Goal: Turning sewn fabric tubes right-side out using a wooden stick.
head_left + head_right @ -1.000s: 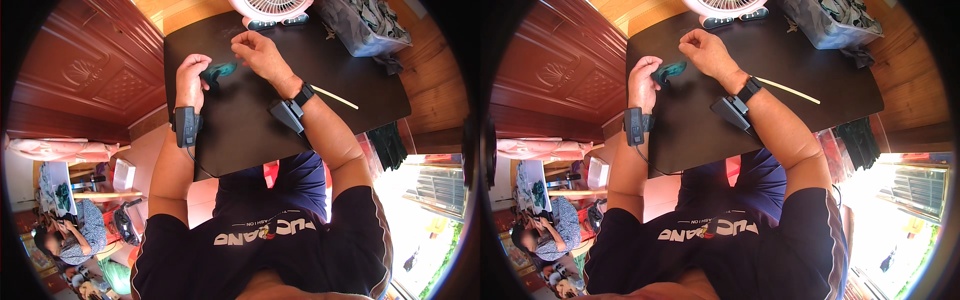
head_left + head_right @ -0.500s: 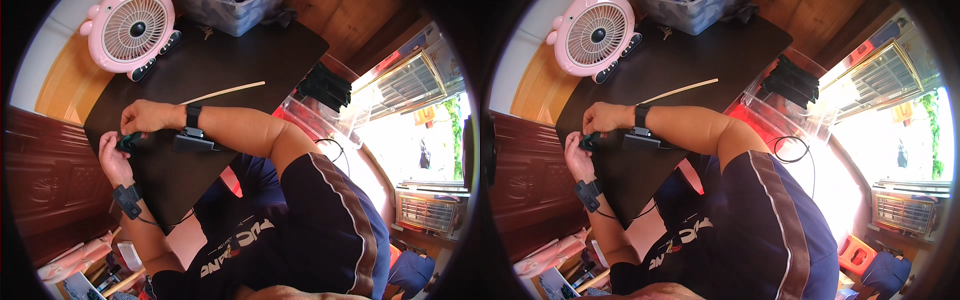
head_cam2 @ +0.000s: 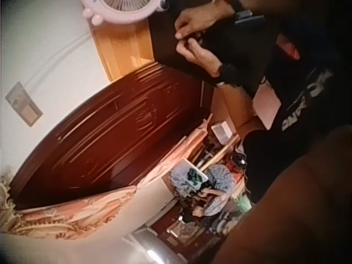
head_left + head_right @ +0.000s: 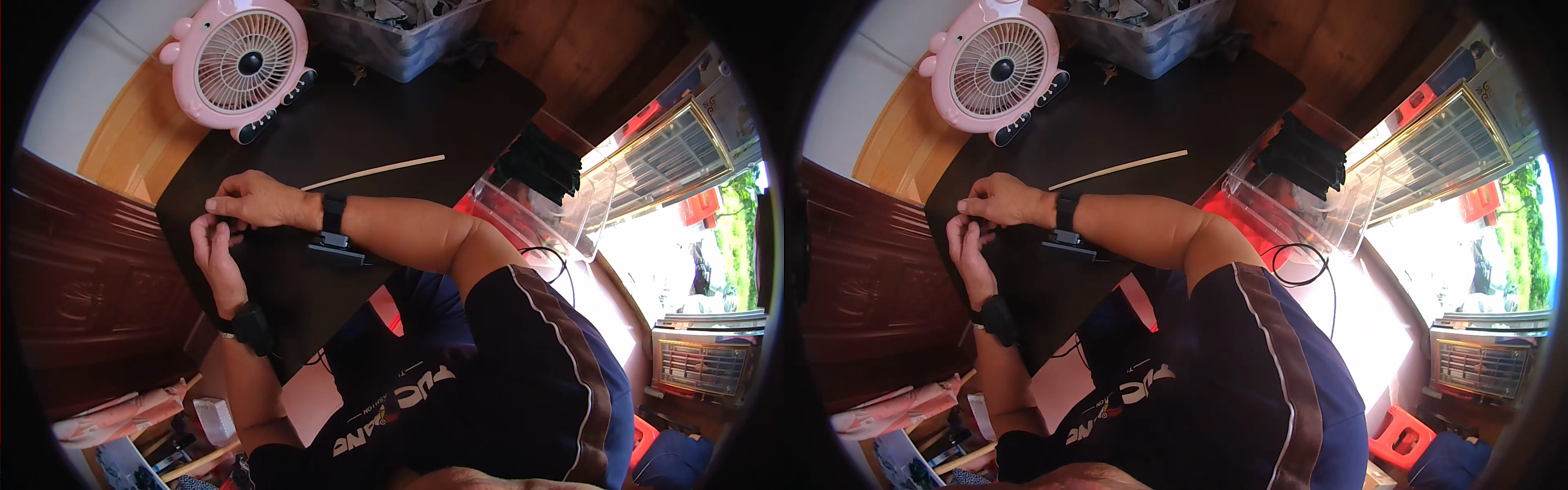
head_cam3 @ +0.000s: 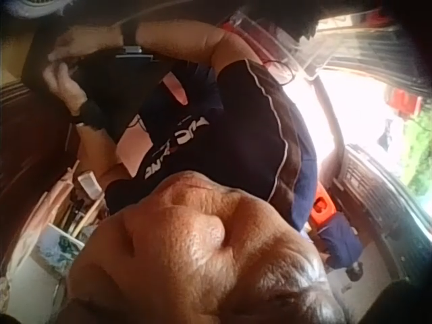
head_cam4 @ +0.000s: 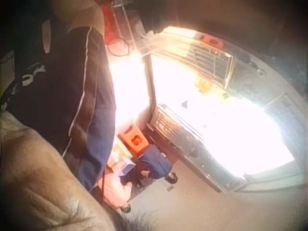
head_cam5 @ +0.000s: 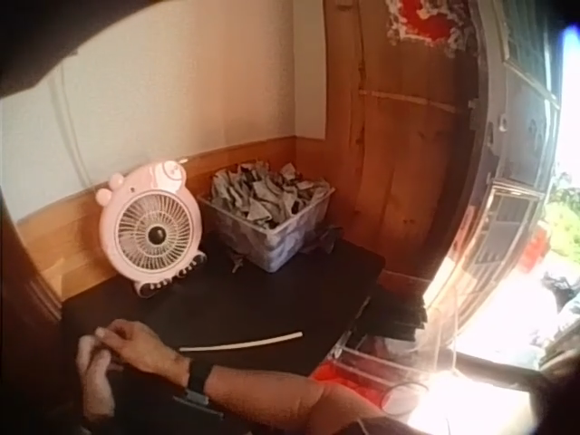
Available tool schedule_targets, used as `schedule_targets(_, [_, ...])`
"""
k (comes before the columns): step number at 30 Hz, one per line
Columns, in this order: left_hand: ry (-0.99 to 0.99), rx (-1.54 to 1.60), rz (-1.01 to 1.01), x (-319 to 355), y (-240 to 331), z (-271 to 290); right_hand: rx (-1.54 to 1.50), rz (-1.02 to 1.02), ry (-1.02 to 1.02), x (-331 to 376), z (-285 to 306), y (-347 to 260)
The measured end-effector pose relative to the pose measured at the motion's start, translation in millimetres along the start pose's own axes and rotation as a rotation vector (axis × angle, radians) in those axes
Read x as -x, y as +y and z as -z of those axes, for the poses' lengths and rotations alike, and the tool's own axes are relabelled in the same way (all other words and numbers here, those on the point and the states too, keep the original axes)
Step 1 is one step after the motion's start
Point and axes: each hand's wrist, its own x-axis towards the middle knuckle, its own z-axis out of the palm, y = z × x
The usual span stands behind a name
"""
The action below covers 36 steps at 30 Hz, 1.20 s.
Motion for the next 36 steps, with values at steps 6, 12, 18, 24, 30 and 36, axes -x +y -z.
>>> schedule_targets(6, [0.0, -0.006, 0.008, -4.3, -0.5, 3.6, 0.181, 0.212, -0.046, 5.7, 2.0, -0.8])
schedule_targets(12, [-0.004, -0.015, 0.04, -7.7, -6.4, 10.3, 0.37, 0.294, 0.017, 9.7, -0.3, -5.0])
schedule_targets(18, [0.017, 0.045, 0.088, -7.3, -9.5, 7.1, 0.473, 0.389, 0.123, 16.0, -2.5, -9.4])
schedule_targets(24, [0.09, -0.07, 0.062, -13.4, -18.7, 9.5, 0.47, 0.516, 0.074, 20.0, -10.8, -13.6])
schedule_targets(30, [0.088, 0.143, 0.078, -12.0, -20.4, 4.6, 0.398, 0.498, 0.017, 19.7, -9.7, -14.8])
schedule_targets(36, [0.118, 0.234, 0.147, -7.1, -12.5, 7.7, 0.454, 0.387, 0.066, 11.0, -1.7, -2.5])
